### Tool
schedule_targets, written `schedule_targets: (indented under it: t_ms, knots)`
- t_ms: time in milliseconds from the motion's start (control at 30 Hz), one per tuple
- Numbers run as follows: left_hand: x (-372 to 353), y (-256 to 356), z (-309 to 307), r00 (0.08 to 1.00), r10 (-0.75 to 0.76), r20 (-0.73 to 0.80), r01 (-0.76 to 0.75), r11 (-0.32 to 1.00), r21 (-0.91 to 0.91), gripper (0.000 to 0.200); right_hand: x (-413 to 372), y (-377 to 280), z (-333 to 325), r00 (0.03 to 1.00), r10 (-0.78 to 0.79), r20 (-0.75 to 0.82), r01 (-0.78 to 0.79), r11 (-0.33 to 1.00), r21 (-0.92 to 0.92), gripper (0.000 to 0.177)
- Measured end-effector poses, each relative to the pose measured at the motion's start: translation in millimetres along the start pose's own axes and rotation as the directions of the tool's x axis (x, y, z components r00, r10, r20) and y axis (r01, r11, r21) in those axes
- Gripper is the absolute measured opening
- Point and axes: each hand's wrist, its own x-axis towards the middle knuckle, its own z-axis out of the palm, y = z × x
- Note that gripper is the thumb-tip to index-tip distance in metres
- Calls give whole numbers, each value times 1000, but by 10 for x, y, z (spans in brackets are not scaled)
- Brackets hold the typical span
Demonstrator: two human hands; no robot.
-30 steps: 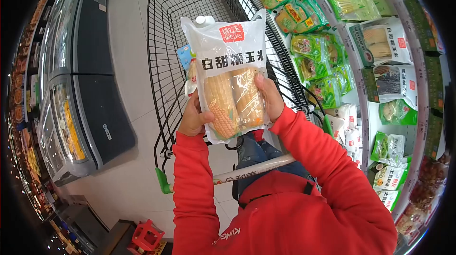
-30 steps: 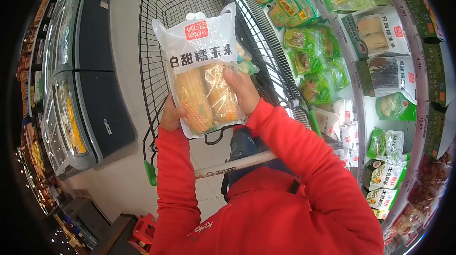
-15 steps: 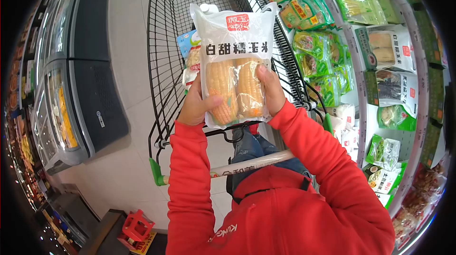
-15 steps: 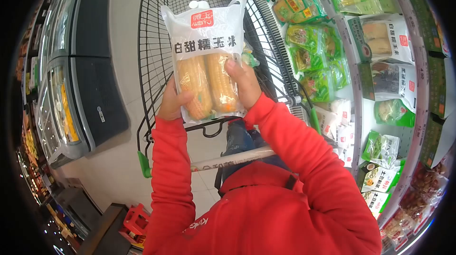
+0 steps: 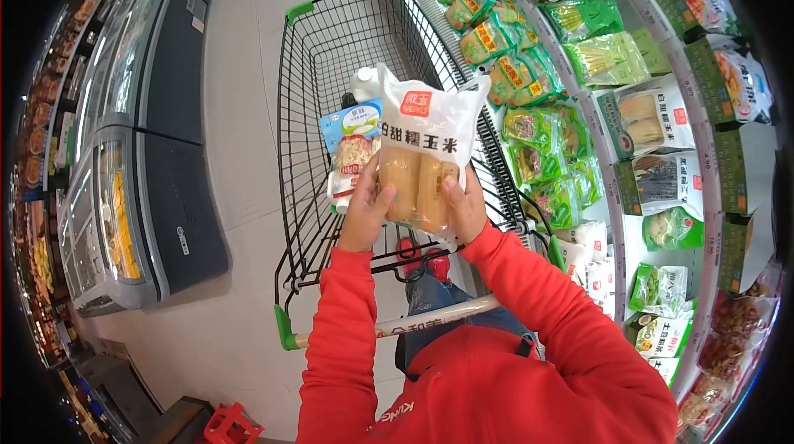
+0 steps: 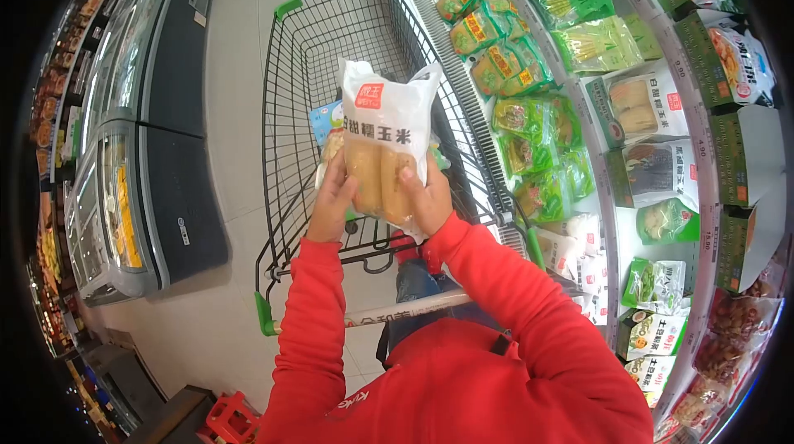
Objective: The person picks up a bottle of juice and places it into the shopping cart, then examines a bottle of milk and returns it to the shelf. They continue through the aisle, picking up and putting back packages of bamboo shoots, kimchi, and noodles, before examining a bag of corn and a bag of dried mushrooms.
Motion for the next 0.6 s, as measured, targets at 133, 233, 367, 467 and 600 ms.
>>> schedule_targets:
  t_ms: [133,233,367,467,600]
  knots:
    - [-97,-96,-11,975,-210,-74,151,867,-475,54,-60,-293,-22,770,-191,608,393,894,-216,52]
    - [-234,24,19,991,-71,118,122,849,-514,49,-117,-208,93,775,-334,536,610,615,-500,62]
    - [-301,-128,-19,978,-121,173,206,723,-660,47,-50,53,29,948,-72,309,197,897,-395,73]
    - [-259,-187,-57,974,-177,141,226,777,-588,46,-49,56,2,868,220,446,-243,970,-7,67]
    - [-135,-159,-164,963,-261,71,267,960,-87,45,-25,90,26,919,250,306,-298,947,122,70]
